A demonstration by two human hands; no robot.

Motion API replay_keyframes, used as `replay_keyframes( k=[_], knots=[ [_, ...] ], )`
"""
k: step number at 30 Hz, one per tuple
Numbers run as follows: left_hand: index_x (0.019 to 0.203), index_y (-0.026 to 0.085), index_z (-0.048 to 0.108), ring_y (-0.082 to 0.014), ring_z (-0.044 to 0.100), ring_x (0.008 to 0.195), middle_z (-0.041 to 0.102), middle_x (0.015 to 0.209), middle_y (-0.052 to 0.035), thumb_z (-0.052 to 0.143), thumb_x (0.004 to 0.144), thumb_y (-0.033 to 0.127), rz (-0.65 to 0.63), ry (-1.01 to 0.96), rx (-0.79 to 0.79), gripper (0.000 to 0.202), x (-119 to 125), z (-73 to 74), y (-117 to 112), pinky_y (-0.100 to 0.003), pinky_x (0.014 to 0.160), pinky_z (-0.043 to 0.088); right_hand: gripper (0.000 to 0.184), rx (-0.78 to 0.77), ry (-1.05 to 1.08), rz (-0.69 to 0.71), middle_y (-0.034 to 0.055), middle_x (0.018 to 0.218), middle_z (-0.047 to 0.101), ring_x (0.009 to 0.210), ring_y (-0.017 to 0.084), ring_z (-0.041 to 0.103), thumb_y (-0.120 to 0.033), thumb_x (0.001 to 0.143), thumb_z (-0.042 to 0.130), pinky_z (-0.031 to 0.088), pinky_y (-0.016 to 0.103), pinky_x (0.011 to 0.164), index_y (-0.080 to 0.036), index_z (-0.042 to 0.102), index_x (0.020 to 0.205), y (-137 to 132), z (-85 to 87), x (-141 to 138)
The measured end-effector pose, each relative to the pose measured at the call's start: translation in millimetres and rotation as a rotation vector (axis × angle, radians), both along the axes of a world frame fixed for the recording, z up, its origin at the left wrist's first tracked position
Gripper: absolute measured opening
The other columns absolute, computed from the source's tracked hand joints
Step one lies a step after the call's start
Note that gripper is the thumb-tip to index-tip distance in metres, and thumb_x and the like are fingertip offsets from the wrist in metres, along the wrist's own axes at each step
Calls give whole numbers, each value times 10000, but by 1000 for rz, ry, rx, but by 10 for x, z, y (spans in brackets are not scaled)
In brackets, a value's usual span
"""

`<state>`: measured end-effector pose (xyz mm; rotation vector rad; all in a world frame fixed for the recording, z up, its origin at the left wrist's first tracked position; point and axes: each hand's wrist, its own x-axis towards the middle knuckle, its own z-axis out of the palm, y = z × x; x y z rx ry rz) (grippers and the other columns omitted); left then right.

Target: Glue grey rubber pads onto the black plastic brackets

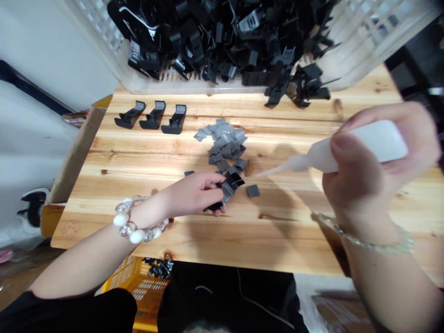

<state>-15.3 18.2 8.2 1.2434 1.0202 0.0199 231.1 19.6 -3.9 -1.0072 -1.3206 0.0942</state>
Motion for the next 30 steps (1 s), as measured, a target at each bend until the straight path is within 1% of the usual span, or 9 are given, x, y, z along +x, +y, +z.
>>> replay_keyframes(
  k=[4, 10, 14, 17, 19, 23, 27, 29, 30],
  knots=[
    [952, 164, 601, -122, 672, 692, 723, 804, -47, 487, 859, 234, -10, 4, 6, 163, -4, -9, -3, -148, 470, 400, 211, -26, 7, -2, 5, 644, 552, 552, 122, 435, -407, 734, 732, 290, 293, 506, -209, 662, 715, -42, 37, -39],
    [951, 167, 594, -124, 678, 693, 724, 802, -45, 487, 861, 239, -4, 2, 10, 158, -8, -10, -3, -149, 469, 399, 153, -37, 11, 13, 1, 647, 554, 555, 118, 442, -349, 739, 713, 302, 287, 509, -214, 649, 705, -50, 35, -56],
    [953, 159, 606, -118, 673, 677, 725, 803, -48, 493, 859, 237, 1, 4, 6, 166, -3, 1, -1, -146, 463, 393, 128, -20, 5, 9, 5, 651, 542, 580, 123, 450, -312, 747, 706, 309, 295, 540, -205, 648, 707, -64, 44, -60],
    [953, 156, 610, -116, 672, 674, 725, 800, -48, 493, 859, 231, 2, 4, 8, 168, 2, 6, -3, -142, 457, 390, 86, -42, -7, 7, 4, 666, 551, 595, 124, 455, -281, 750, 695, 318, 296, 554, -208, 659, 723, -70, 59, -47],
    [942, 157, 610, -113, 671, 666, 725, 792, -45, 493, 858, 224, 1, 5, 12, 159, 5, 6, -3, -140, 456, 390, 90, -25, -5, 2, 4, 660, 552, 596, 125, 449, -291, 745, 698, 308, 292, 548, -209, 665, 725, -55, 62, -28],
    [913, 157, 611, -108, 672, 656, 724, 783, -40, 484, 852, 197, -5, 10, 13, 147, 7, 6, 0, -133, 451, 389, 177, 75, 4, -31, 1, 625, 513, 565, 116, 414, -375, 726, 712, 255, 286, 526, -208, 656, 707, 3, 48, 10],
    [1023, 150, 633, -110, 679, 655, 724, 785, -34, 488, 843, 175, 0, 8, -2, 232, -3, 25, -5, -141, 466, 416, 208, 114, -27, -71, 5, 620, 502, 566, 123, 424, -414, 714, 709, 254, 300, 542, -217, 646, 695, -5, 57, 12],
    [1090, 148, 639, -108, 679, 644, 719, 773, -22, 507, 829, 165, 4, 5, -4, 293, -10, 42, -14, -160, 523, 470, 209, 105, -53, -87, 6, 622, 503, 566, 130, 431, -425, 721, 697, 264, 311, 545, -224, 640, 700, -56, 79, 5],
    [1119, 149, 639, -107, 677, 638, 714, 763, -13, 517, 821, 163, 8, 3, 0, 322, -14, 52, -20, -173, 563, 496, 203, 72, -76, -94, 7, 631, 506, 573, 134, 439, -426, 731, 687, 275, 317, 550, -228, 641, 717, -89, 92, 2]
  ],
)
